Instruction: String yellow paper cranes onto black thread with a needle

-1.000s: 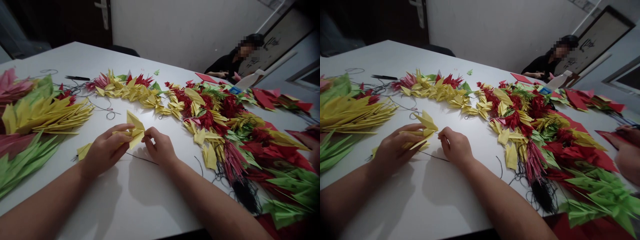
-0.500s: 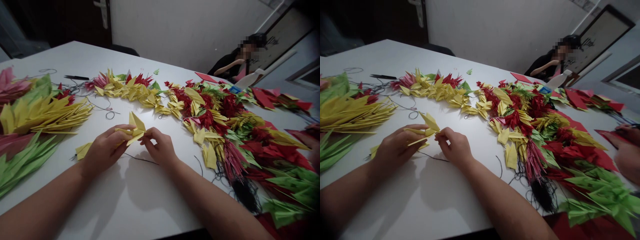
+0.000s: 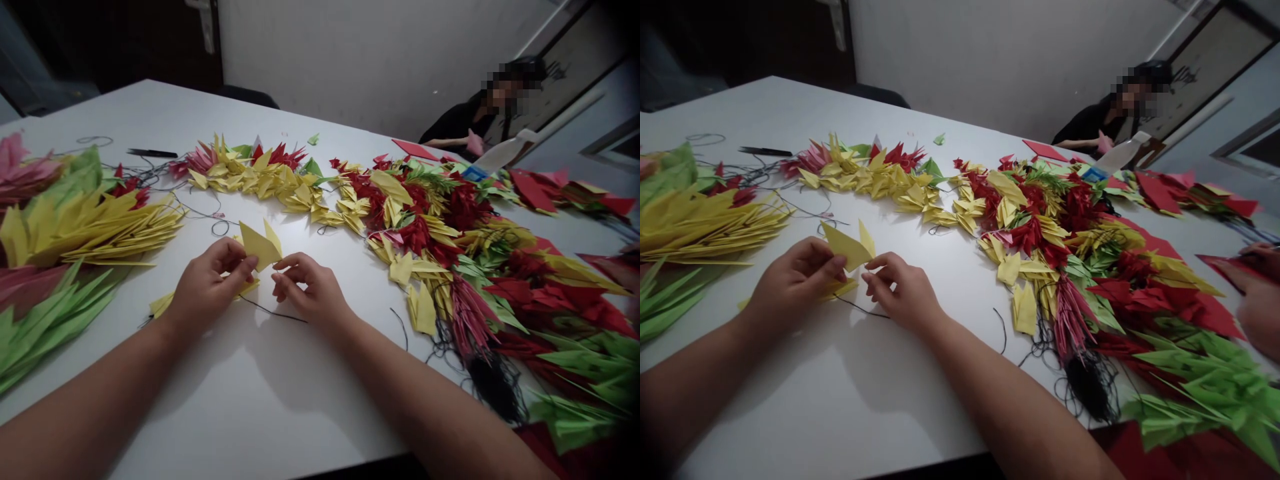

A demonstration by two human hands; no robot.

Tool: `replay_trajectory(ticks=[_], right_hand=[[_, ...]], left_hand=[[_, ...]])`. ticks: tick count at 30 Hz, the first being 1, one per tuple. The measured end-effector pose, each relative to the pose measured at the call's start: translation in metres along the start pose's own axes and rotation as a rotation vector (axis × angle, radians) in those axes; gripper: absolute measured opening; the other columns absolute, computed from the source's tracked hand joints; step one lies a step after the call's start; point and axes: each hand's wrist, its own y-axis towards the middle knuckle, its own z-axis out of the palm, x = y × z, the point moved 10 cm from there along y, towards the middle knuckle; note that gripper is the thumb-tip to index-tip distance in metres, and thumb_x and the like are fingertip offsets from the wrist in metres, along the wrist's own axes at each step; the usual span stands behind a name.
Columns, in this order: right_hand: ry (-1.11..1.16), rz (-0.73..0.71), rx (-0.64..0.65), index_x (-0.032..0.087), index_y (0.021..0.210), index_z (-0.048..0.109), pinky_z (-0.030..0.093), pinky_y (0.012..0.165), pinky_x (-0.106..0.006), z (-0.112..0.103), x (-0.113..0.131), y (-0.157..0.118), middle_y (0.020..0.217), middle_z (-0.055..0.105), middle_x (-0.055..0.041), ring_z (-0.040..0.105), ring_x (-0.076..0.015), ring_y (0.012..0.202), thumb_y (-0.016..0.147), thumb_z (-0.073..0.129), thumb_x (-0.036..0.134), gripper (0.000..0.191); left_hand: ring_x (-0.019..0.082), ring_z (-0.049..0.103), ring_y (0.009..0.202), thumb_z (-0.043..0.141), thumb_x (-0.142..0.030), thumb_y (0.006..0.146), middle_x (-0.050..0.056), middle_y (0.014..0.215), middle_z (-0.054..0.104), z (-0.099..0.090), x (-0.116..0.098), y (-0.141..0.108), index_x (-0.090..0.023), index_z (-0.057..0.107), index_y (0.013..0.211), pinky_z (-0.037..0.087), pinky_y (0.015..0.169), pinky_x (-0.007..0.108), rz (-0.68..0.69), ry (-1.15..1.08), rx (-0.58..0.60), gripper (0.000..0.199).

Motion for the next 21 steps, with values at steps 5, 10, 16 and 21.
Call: replay_trajectory(ticks=[5, 10, 16, 21], right_hand=[[0.138, 0.076, 0.017, 0.023, 0.091, 0.036, 0.05, 0.057, -0.024, 0.005, -0.01, 0.001, 0.064, 0.064, 0.0055, 0.061, -0.0091, 0.053, 0.084, 0.054, 0.038, 0.025], [0.293, 0.082, -0.013, 0.023, 0.105, 0.035, 0.051, 0.059, -0.027, 0.0, -0.015, 0.004, 0.068, 0.065, 0.0043, 0.062, -0.01, 0.053, 0.083, 0.053, 0.052, 0.04], [0.395, 0.146, 0.015, 0.023, 0.1, 0.047, 0.053, 0.062, -0.026, 0.0, -0.018, 0.006, 0.066, 0.061, 0.006, 0.061, -0.0093, 0.057, 0.076, 0.063, 0.051, 0.04], [0.427, 0.242, 0.116, 0.022, 0.094, 0.053, 0.053, 0.069, -0.026, 0.018, -0.023, 0.005, 0.073, 0.063, 0.0036, 0.064, -0.01, 0.066, 0.072, 0.07, 0.038, 0.032]], left_hand=[[0.014, 0.059, 0.061, 0.066, -0.049, 0.073, -0.002, 0.065, 0.059, 0.003, 0.0, 0.002, -0.021, 0.052, 0.072, 0.047, 0.057, 0.026, -0.012, -0.005, 0.021, 0.031], [0.014, 0.058, 0.061, 0.064, -0.049, 0.075, -0.003, 0.064, 0.058, 0.002, 0.003, 0.003, -0.021, 0.052, 0.073, 0.046, 0.058, 0.025, -0.013, 0.011, 0.025, 0.03], [0.014, 0.057, 0.065, 0.061, -0.052, 0.078, 0.0, 0.071, 0.061, 0.004, 0.002, 0.001, -0.02, 0.055, 0.077, 0.047, 0.057, 0.025, 0.02, 0.125, 0.053, 0.033], [0.015, 0.061, 0.065, 0.056, -0.047, 0.082, 0.001, 0.071, 0.065, 0.004, -0.012, -0.003, -0.02, 0.057, 0.077, 0.046, 0.056, 0.023, 0.106, 0.252, 0.029, 0.028]])
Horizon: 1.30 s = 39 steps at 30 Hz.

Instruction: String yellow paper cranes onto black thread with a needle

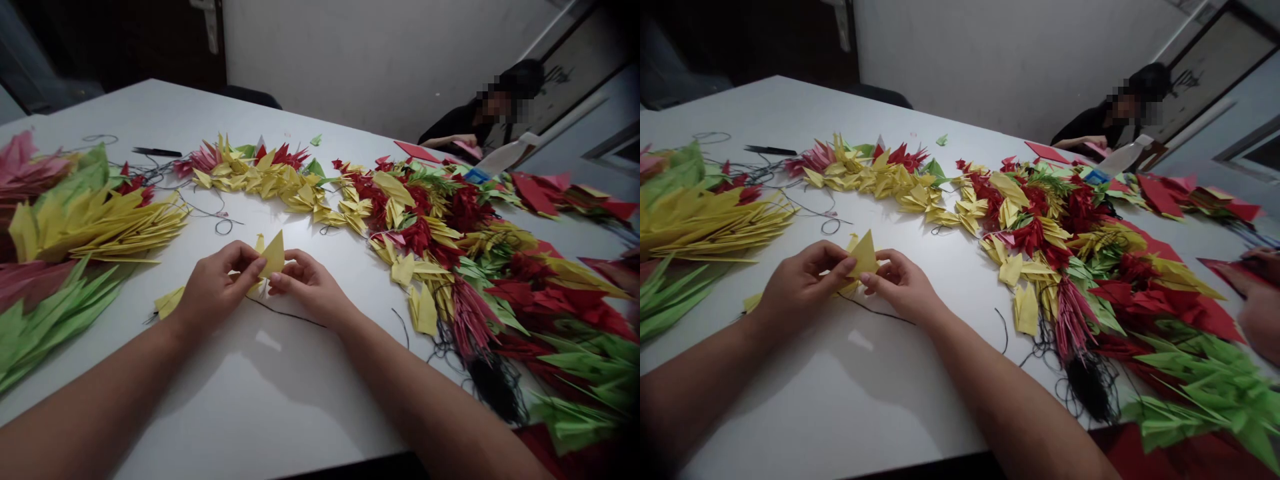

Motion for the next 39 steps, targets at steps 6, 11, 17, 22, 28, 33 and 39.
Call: replay_trajectory(ticks=[6, 11, 17, 22, 28, 33, 39], right_hand=[[0.034, -0.02, -0.05, 0.02, 0.086, 0.059, 0.051, 0.066, -0.023, -0.004, 0.004, 0.0, 0.079, 0.061, 0.0017, 0.06, -0.0084, 0.068, 0.071, 0.071, 0.035, 0.025], [0.056, -0.037, -0.109, 0.018, 0.077, 0.06, 0.05, 0.064, -0.023, -0.01, 0.006, 0.001, 0.073, 0.061, 0.0019, 0.057, -0.0077, 0.064, 0.065, 0.075, 0.037, 0.027], [0.127, -0.172, -0.323, 0.022, 0.079, 0.056, 0.052, 0.061, -0.025, -0.073, 0.055, -0.009, 0.075, 0.062, 0.003, 0.056, -0.0069, 0.057, 0.067, 0.071, 0.034, 0.023], [0.215, -0.385, -0.564, 0.023, 0.073, 0.057, 0.047, 0.052, -0.019, -0.137, 0.103, -0.038, 0.072, 0.063, 0.005, 0.052, -0.0041, 0.051, 0.067, 0.07, 0.024, 0.014], [0.395, -0.247, -0.636, 0.02, 0.068, 0.055, 0.045, 0.046, -0.015, -0.153, 0.035, -0.038, 0.058, 0.058, 0.0086, 0.051, -0.0028, 0.046, 0.052, 0.081, 0.027, 0.032], [0.482, -0.251, -0.75, 0.019, 0.065, 0.05, 0.044, 0.045, -0.015, -0.177, 0.019, -0.043, 0.056, 0.057, 0.0098, 0.05, -0.0025, 0.044, 0.048, 0.082, 0.024, 0.037], [0.51, -0.227, -0.699, 0.018, 0.065, 0.051, 0.042, 0.044, -0.015, -0.163, 0.021, -0.041, 0.057, 0.058, 0.0093, 0.049, -0.0021, 0.043, 0.044, 0.081, 0.025, 0.038]], left_hand=[[0.016, 0.061, 0.067, 0.054, -0.042, 0.085, 0.001, 0.074, 0.067, 0.003, -0.02, -0.007, -0.022, 0.059, 0.077, 0.047, 0.064, 0.027, 0.161, 0.164, -0.028, 0.022], [0.02, 0.06, 0.094, 0.052, -0.035, 0.087, 0.005, 0.091, 0.063, -0.003, -0.043, -0.014, -0.022, 0.058, 0.082, 0.048, 0.084, 0.032, 0.31, 0.177, -0.114, 0.015], [0.021, 0.058, 0.097, 0.047, -0.033, 0.09, 0.009, 0.102, 0.062, -0.011, -0.037, -0.009, -0.019, 0.058, 0.094, 0.049, 0.085, 0.035, 0.366, 0.335, -0.123, 0.019], [0.028, 0.056, 0.105, 0.043, -0.032, 0.089, 0.011, 0.108, 0.064, -0.008, -0.008, 0.009, -0.019, 0.062, 0.099, 0.043, 0.095, 0.045, 0.388, 0.704, 0.011, 0.026], [0.03, 0.053, 0.114, 0.047, -0.03, 0.089, 0.014, 0.117, 0.06, -0.029, -0.032, 0.005, -0.019, 0.061, 0.103, 0.038, 0.102, 0.048, 0.487, 0.838, -0.187, 0.023], [0.025, 0.059, 0.099, 0.052, -0.038, 0.089, 0.01, 0.101, 0.065, 0.054, -0.085, -0.029, -0.016, 0.061, 0.103, 0.047, 0.089, 0.042, 0.61, 0.742, 0.026, 0.027], [0.03, 0.057, 0.098, 0.062, -0.05, 0.08, 0.014, 0.103, 0.064, 0.194, -0.087, -0.038, -0.007, 0.063, 0.101, 0.048, 0.085, 0.041, 0.366, 0.753, 0.492, 0.048]])
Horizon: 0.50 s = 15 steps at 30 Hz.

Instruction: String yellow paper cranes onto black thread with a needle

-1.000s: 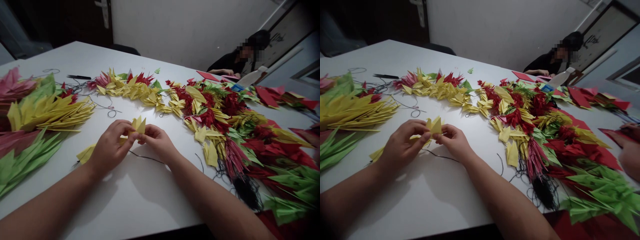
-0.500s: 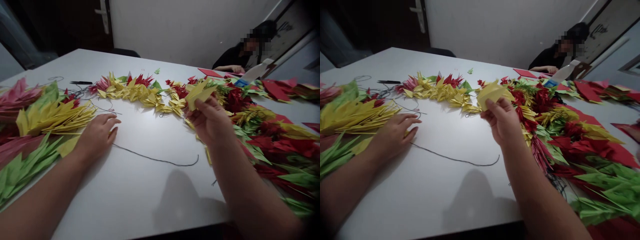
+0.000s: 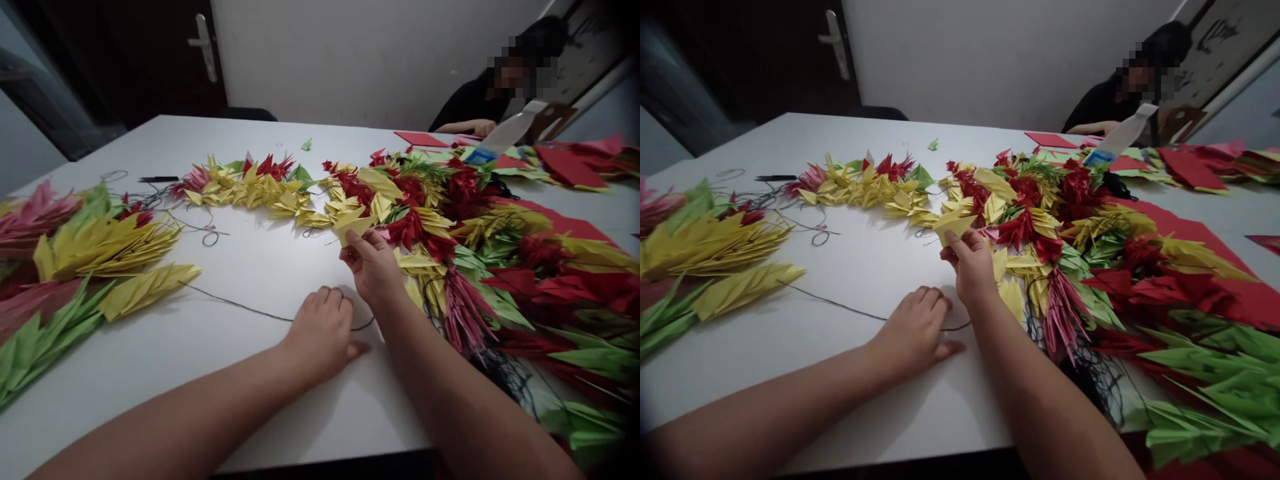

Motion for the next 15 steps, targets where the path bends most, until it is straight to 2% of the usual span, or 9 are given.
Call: replay_trajectory(ticks=[2, 4, 7, 9, 11, 12, 15], right_hand=[[-0.009, -0.006, 0.013, 0.018, 0.067, 0.053, 0.041, 0.044, -0.016, 0.002, -0.001, -0.002, 0.057, 0.058, 0.0091, 0.048, -0.002, 0.042, 0.045, 0.08, 0.026, 0.035], [-0.023, -0.011, 0.009, 0.018, 0.069, 0.055, 0.041, 0.044, -0.016, 0.0, -0.001, -0.002, 0.056, 0.058, 0.0092, 0.049, -0.0021, 0.042, 0.047, 0.079, 0.026, 0.033], [-0.048, -0.013, -0.005, 0.018, 0.067, 0.053, 0.041, 0.045, -0.017, -0.004, 0.001, 0.001, 0.053, 0.055, 0.0095, 0.049, -0.0028, 0.042, 0.048, 0.078, 0.025, 0.032], [-0.061, -0.022, -0.012, 0.018, 0.066, 0.052, 0.042, 0.045, -0.017, -0.006, 0.003, 0.003, 0.052, 0.055, 0.0096, 0.049, -0.0033, 0.042, 0.048, 0.078, 0.025, 0.032], [-0.069, -0.039, -0.013, 0.018, 0.066, 0.051, 0.042, 0.046, -0.017, -0.007, 0.005, 0.003, 0.053, 0.055, 0.0094, 0.05, -0.0036, 0.042, 0.048, 0.079, 0.026, 0.034], [-0.076, -0.044, -0.011, 0.018, 0.066, 0.051, 0.042, 0.046, -0.017, -0.007, 0.005, 0.003, 0.053, 0.055, 0.0093, 0.05, -0.0036, 0.042, 0.048, 0.079, 0.026, 0.034], [-0.104, -0.019, 0.005, 0.018, 0.067, 0.053, 0.041, 0.047, -0.017, -0.004, -0.002, -0.001, 0.056, 0.056, 0.009, 0.049, -0.003, 0.044, 0.047, 0.08, 0.028, 0.035]], left_hand=[[0.029, 0.057, 0.097, 0.052, -0.033, 0.089, 0.013, 0.098, 0.065, 0.01, 0.002, 0.013, -0.009, 0.063, 0.097, 0.047, 0.084, 0.042, -0.087, -0.017, 0.013, 0.028], [0.028, 0.057, 0.095, 0.043, -0.021, 0.092, 0.012, 0.094, 0.066, 0.014, 0.002, 0.018, -0.011, 0.063, 0.093, 0.046, 0.084, 0.042, -0.073, -0.037, 0.007, 0.023], [0.027, 0.057, 0.094, 0.04, -0.018, 0.091, 0.013, 0.093, 0.065, 0.008, 0.013, 0.012, -0.013, 0.06, 0.087, 0.045, 0.084, 0.043, -0.035, -0.14, -0.017, 0.02], [0.024, 0.057, 0.089, 0.042, -0.02, 0.09, 0.011, 0.092, 0.065, -0.002, 0.039, 0.002, -0.016, 0.054, 0.083, 0.045, 0.081, 0.041, -0.151, -0.348, -0.041, 0.014], [0.019, 0.058, 0.078, 0.042, -0.025, 0.091, 0.005, 0.084, 0.064, -0.007, 0.076, -0.014, -0.019, 0.047, 0.079, 0.045, 0.072, 0.034, -0.374, -0.683, -0.058, 0.014], [0.016, 0.057, 0.072, 0.041, -0.027, 0.091, 0.002, 0.079, 0.062, -0.009, 0.089, -0.022, -0.02, 0.044, 0.078, 0.045, 0.068, 0.031, -0.438, -0.867, -0.077, 0.015], [0.007, 0.041, 0.047, 0.04, -0.027, 0.091, -0.006, 0.062, 0.048, -0.011, 0.126, -0.048, -0.02, 0.039, 0.075, 0.033, 0.05, 0.022, -0.637, -1.226, -0.161, 0.017]])
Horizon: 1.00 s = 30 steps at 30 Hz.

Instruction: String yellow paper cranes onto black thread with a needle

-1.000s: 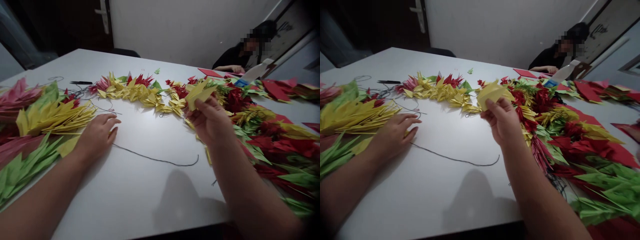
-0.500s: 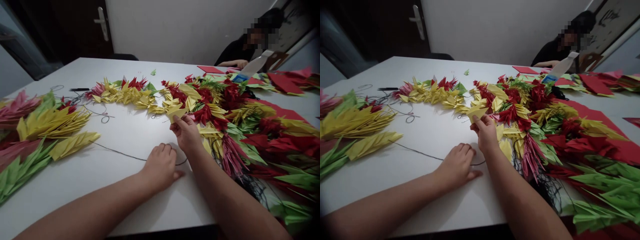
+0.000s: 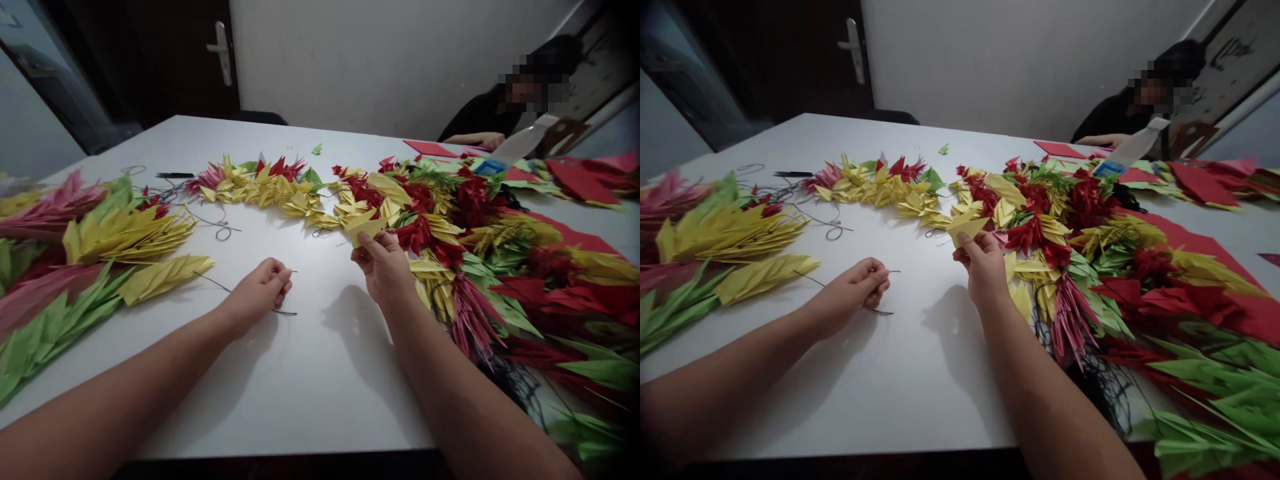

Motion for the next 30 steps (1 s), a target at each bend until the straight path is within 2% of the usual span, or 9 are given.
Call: replay_trajectory(ticks=[3, 6, 9, 12, 15, 19, 24, 27, 30], right_hand=[[-0.017, 0.108, 0.013, 0.018, 0.069, 0.055, 0.041, 0.047, -0.017, 0.009, -0.017, -0.009, 0.058, 0.057, 0.0087, 0.049, -0.0026, 0.045, 0.046, 0.082, 0.027, 0.037], [-0.011, 0.278, 0.032, 0.019, 0.069, 0.055, 0.042, 0.047, -0.016, 0.026, -0.036, -0.023, 0.057, 0.057, 0.009, 0.049, -0.0031, 0.045, 0.042, 0.084, 0.026, 0.04], [-0.037, 0.396, 0.119, 0.019, 0.07, 0.056, 0.042, 0.049, -0.017, 0.058, -0.048, -0.037, 0.059, 0.059, 0.0082, 0.051, -0.0042, 0.048, 0.044, 0.084, 0.025, 0.039], [-0.002, 0.438, 0.256, 0.019, 0.075, 0.058, 0.049, 0.062, -0.022, 0.097, -0.056, -0.05, 0.067, 0.064, 0.006, 0.057, -0.0062, 0.056, 0.051, 0.083, 0.027, 0.035], [0.116, 0.434, 0.306, 0.02, 0.076, 0.058, 0.052, 0.074, -0.028, 0.119, -0.067, -0.059, 0.071, 0.065, 0.0057, 0.063, -0.0095, 0.067, 0.053, 0.083, 0.029, 0.035], [0.205, 0.422, 0.352, 0.022, 0.083, 0.061, 0.051, 0.067, -0.026, 0.125, -0.082, -0.067, 0.077, 0.068, 0.0045, 0.063, -0.0105, 0.07, 0.056, 0.082, 0.03, 0.035], [0.19, 0.382, 0.365, 0.022, 0.078, 0.062, 0.05, 0.059, -0.025, 0.119, -0.084, -0.063, 0.073, 0.067, 0.0014, 0.065, -0.0145, 0.071, 0.06, 0.08, 0.032, 0.027], [0.207, 0.383, 0.304, 0.022, 0.075, 0.063, 0.053, 0.068, -0.027, 0.113, -0.085, -0.058, 0.075, 0.068, 0.002, 0.065, -0.0133, 0.071, 0.057, 0.081, 0.029, 0.026], [0.212, 0.373, 0.333, 0.022, 0.074, 0.064, 0.053, 0.07, -0.026, 0.116, -0.085, -0.059, 0.075, 0.068, 0.0024, 0.063, -0.0117, 0.069, 0.058, 0.08, 0.029, 0.024]], left_hand=[[0.006, 0.03, 0.042, 0.047, -0.03, 0.086, -0.008, 0.057, 0.043, -0.027, 0.015, 0.0, -0.019, 0.044, 0.079, 0.024, 0.045, 0.021, -0.053, -0.082, -0.038, 0.014], [0.008, 0.033, 0.044, 0.053, -0.034, 0.081, -0.007, 0.058, 0.052, -0.038, 0.009, 0.005, -0.019, 0.05, 0.095, 0.026, 0.047, 0.023, 0.096, -0.03, 0.027, 0.021], [0.01, 0.04, 0.051, 0.054, -0.035, 0.08, -0.002, 0.069, 0.064, -0.049, -0.002, 0.007, -0.019, 0.05, 0.105, 0.032, 0.055, 0.025, 0.235, 0.086, 0.0, 0.03], [0.01, 0.039, 0.051, 0.051, -0.037, 0.083, 0.0, 0.077, 0.068, -0.057, -0.004, 0.007, -0.019, 0.045, 0.113, 0.034, 0.057, 0.025, 0.257, 0.087, -0.05, 0.035], [0.011, 0.047, 0.055, 0.049, -0.038, 0.086, 0.001, 0.078, 0.068, -0.058, -0.005, 0.007, -0.018, 0.037, 0.124, 0.035, 0.059, 0.025, 0.301, 0.075, -0.063, 0.045], [0.014, 0.058, 0.064, 0.047, -0.038, 0.088, 0.001, 0.078, 0.069, -0.051, -0.006, 0.006, -0.019, 0.028, 0.133, 0.04, 0.063, 0.026, 0.351, 0.142, -0.014, 0.052], [0.016, 0.063, 0.074, 0.045, -0.031, 0.089, 0.003, 0.083, 0.071, -0.047, -0.004, 0.008, -0.019, 0.029, 0.132, 0.045, 0.071, 0.029, 0.334, 0.225, 0.006, 0.047], [0.018, 0.063, 0.08, 0.044, -0.03, 0.089, 0.004, 0.084, 0.071, -0.054, 0.0, 0.012, -0.019, 0.038, 0.121, 0.045, 0.077, 0.033, 0.301, 0.248, -0.064, 0.035], [0.02, 0.063, 0.089, 0.048, -0.033, 0.087, 0.005, 0.086, 0.071, -0.06, 0.004, 0.012, -0.02, 0.047, 0.107, 0.045, 0.084, 0.037, 0.262, 0.159, -0.107, 0.024]])
